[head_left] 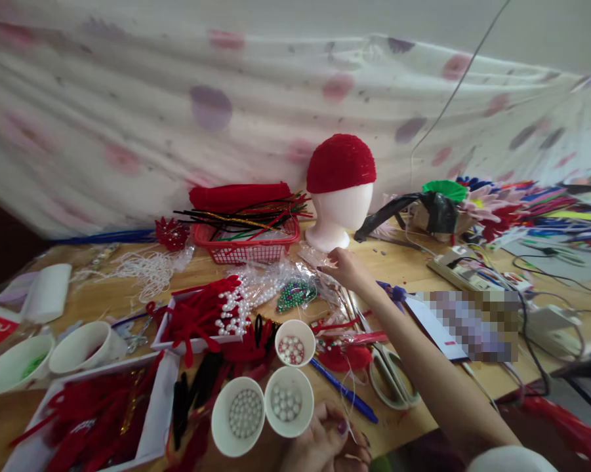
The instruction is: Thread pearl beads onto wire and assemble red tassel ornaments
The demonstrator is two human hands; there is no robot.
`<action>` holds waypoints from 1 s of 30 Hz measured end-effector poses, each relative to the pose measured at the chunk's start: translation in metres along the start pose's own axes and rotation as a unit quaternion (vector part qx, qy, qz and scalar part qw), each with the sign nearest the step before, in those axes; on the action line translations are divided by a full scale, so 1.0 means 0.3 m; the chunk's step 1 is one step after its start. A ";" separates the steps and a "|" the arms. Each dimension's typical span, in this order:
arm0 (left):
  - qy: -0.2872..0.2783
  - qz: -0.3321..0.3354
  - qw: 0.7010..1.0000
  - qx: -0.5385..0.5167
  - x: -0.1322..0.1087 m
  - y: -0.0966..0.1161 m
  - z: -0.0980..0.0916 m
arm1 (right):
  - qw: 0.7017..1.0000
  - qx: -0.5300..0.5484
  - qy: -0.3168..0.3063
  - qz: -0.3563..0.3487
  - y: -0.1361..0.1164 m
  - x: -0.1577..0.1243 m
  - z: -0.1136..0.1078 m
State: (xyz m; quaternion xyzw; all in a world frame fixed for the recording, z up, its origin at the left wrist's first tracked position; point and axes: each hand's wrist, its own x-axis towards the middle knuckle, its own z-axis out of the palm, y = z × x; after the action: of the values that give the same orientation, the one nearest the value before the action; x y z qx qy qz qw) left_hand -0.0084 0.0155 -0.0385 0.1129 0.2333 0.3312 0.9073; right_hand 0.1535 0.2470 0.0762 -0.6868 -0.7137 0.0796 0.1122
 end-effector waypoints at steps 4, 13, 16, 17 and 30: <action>-0.008 -0.004 1.000 -0.012 -0.013 0.013 0.015 | 1.000 -0.001 -0.002 -0.007 -0.044 -0.094 -0.025; 0.009 -0.009 1.000 -0.011 -0.020 0.018 0.016 | 0.990 -0.031 -0.123 0.060 -0.001 -0.093 -0.072; 0.011 -0.014 1.000 -0.009 -0.016 0.019 0.012 | 0.986 -0.008 -0.159 0.055 -0.010 -0.051 -0.049; 0.010 -0.016 1.000 -0.006 -0.013 0.020 0.008 | 0.984 0.003 -0.174 0.049 -0.014 -0.040 -0.042; 0.008 -0.015 0.999 0.038 -0.002 0.018 -0.016 | 0.974 0.062 -0.119 0.183 0.043 0.175 -0.097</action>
State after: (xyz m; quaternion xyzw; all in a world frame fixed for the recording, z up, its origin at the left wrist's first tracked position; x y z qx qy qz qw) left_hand -0.0143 0.0194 -0.0405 0.1410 0.2550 0.3090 0.9053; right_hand 0.1721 0.2988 0.1036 -0.7829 -0.5780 0.2239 0.0529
